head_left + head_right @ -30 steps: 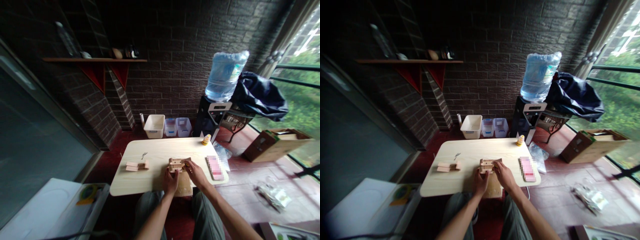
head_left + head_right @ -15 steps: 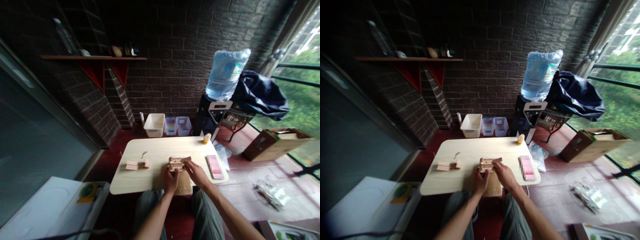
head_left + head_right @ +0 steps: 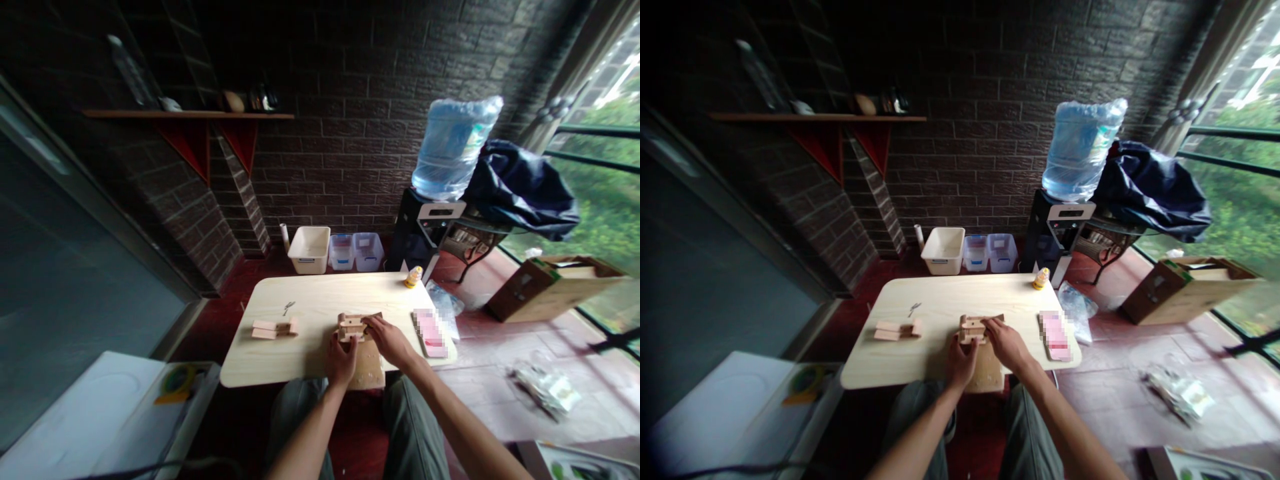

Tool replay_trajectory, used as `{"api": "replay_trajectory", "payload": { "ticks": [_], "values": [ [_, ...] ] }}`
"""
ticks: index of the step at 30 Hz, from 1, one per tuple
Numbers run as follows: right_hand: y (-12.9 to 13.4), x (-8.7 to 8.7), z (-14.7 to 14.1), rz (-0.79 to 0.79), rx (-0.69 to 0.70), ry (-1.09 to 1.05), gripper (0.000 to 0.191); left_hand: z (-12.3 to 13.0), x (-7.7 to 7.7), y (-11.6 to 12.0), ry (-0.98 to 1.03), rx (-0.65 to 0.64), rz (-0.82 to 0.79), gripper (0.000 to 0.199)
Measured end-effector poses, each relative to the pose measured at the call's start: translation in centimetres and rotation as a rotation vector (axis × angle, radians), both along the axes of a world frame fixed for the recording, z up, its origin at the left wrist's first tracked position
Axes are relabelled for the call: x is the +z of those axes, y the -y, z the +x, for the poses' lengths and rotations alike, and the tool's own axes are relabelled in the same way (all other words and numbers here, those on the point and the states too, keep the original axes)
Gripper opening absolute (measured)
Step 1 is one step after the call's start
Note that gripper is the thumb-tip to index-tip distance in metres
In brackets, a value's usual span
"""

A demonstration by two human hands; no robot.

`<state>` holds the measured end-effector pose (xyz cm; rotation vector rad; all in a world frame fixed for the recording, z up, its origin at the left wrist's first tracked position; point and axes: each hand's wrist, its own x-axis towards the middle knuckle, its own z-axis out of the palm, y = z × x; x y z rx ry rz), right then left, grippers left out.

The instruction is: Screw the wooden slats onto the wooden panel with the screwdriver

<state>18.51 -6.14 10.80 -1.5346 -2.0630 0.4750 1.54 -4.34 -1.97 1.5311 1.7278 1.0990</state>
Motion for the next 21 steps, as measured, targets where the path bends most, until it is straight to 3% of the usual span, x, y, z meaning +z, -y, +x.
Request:
{"api": "replay_trajectory", "payload": {
  "ticks": [8, 21],
  "values": [
    [-1.7, 1.3, -0.4, -0.032, 0.060, 0.070, 0.034, 0.0, 1.4, 0.2, 0.018, 0.003, 0.043, 0.054],
    [-1.9, 1.0, 0.1, -0.034, -0.051, 0.096, 0.023, 0.0, -0.1, 0.0, -0.033, 0.026, 0.021, 0.063]
  ]
}}
